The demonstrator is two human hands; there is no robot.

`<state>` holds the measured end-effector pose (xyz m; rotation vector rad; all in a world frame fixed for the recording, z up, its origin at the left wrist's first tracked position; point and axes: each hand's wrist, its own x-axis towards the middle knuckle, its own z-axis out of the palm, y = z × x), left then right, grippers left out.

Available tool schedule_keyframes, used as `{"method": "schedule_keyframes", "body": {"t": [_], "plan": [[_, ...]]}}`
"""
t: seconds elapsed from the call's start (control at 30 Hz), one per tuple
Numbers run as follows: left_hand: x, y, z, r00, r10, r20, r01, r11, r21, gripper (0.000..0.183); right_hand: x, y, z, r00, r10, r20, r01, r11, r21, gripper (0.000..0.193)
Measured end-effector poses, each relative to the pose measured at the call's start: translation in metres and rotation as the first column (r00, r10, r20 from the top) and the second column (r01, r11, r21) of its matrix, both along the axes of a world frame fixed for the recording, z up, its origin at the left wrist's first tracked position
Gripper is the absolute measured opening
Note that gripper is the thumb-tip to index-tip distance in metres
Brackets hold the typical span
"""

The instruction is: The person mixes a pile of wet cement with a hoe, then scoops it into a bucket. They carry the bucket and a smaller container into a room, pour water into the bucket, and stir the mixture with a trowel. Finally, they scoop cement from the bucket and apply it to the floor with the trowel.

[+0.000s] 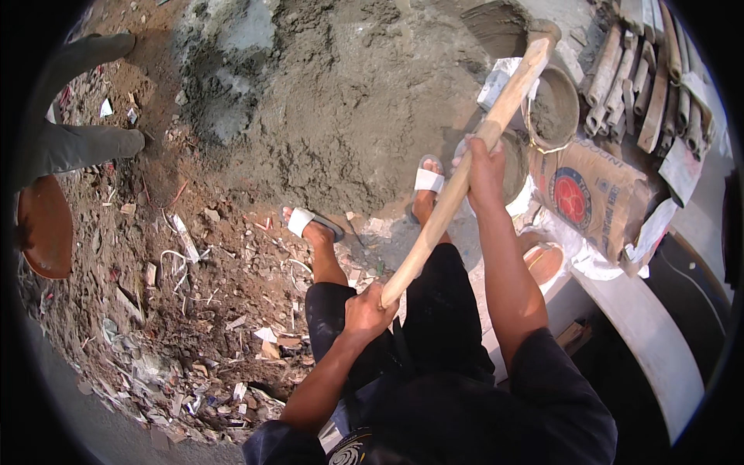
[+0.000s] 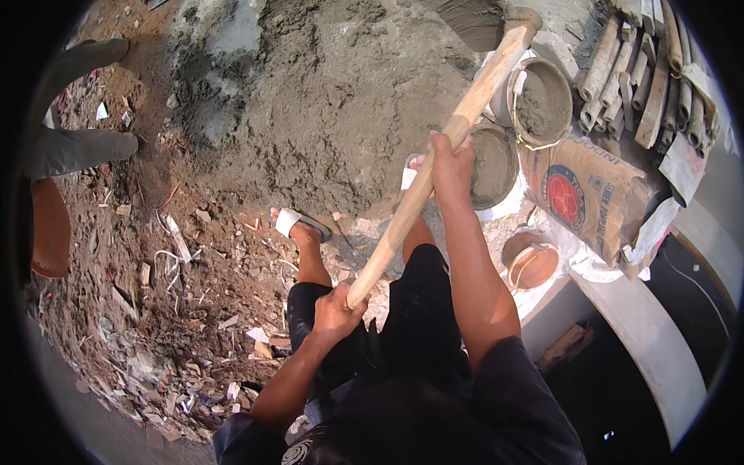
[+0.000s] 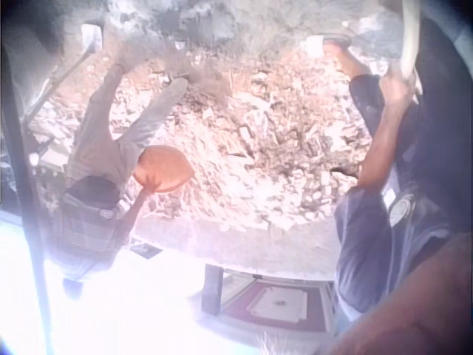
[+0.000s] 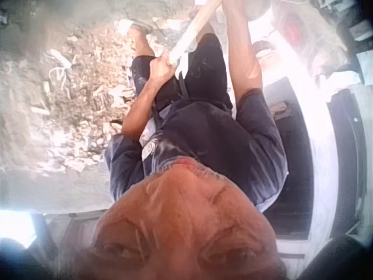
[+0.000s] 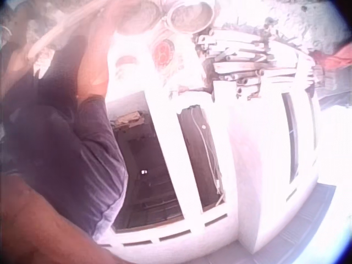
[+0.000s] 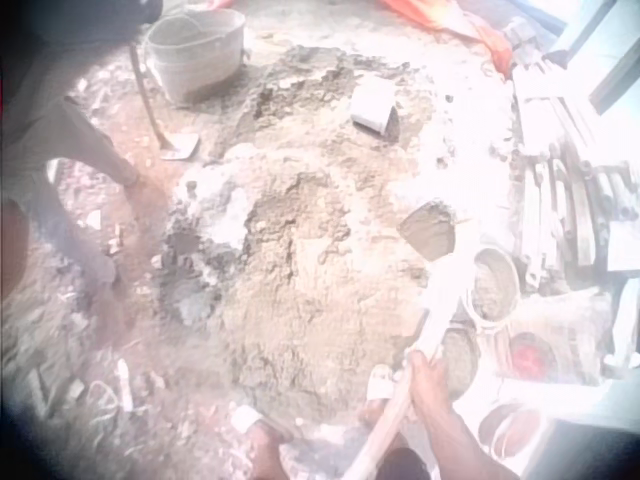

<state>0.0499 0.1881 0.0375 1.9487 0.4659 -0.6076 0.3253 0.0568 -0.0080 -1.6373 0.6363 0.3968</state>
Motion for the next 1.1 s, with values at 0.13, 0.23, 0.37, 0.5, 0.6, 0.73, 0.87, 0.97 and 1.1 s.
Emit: {"method": "schedule_keyframes", "body": {"t": [0.13,0.23,0.37,0.5,0.6,0.73,0.87,0.97,1.1], "plan": [[0.071,0.001,-0.032,0.957,0.195,-0.214,-0.221,0.969,-0.11,0.038,0.087,0.058,-0.108,0.98,0.178,-0.091,-0.181,0.983,-0.023,0.035],[0.09,0.009,-0.047,0.872,0.356,-0.337,-0.425,0.891,-0.159,0.045,0.077,0.089,-0.18,0.871,0.356,-0.337,-0.412,0.904,-0.111,0.044],[0.062,0.022,-0.024,0.789,0.343,-0.509,-0.462,0.878,-0.124,0.049,-0.032,0.101,-0.231,0.739,0.353,-0.574,-0.489,0.867,-0.096,0.044],[0.05,0.022,0.019,0.722,0.366,-0.588,-0.562,0.805,-0.189,0.056,-0.083,0.091,-0.228,0.708,0.317,-0.631,-0.428,0.904,-0.026,0.041],[0.076,0.017,0.048,0.649,0.313,-0.693,-0.668,0.67,-0.323,0.066,-0.069,0.07,-0.202,0.701,0.301,-0.647,-0.344,0.937,0.064,0.042],[0.117,-0.002,0.108,0.828,0.245,-0.505,-0.508,0.708,-0.49,0.074,-0.046,0.018,-0.135,0.696,0.261,-0.669,-0.241,0.962,0.125,0.042],[0.115,0.002,0.19,0.793,-0.136,-0.594,-0.297,0.765,-0.572,0.083,-0.035,-0.022,-0.023,0.8,0.088,-0.593,-0.021,0.993,0.12,0.03],[0.08,0.025,0.23,0.893,-0.321,-0.315,0.065,0.784,-0.617,0.088,-0.047,-0.043,0.068,0.925,-0.015,-0.38,0.09,0.98,0.18,0.03],[0.017,0.07,0.206,0.764,-0.595,-0.249,0.463,0.775,-0.431,0.076,-0.077,-0.043,0.127,0.96,-0.232,-0.158,0.231,0.973,-0.021,0.038]]}}
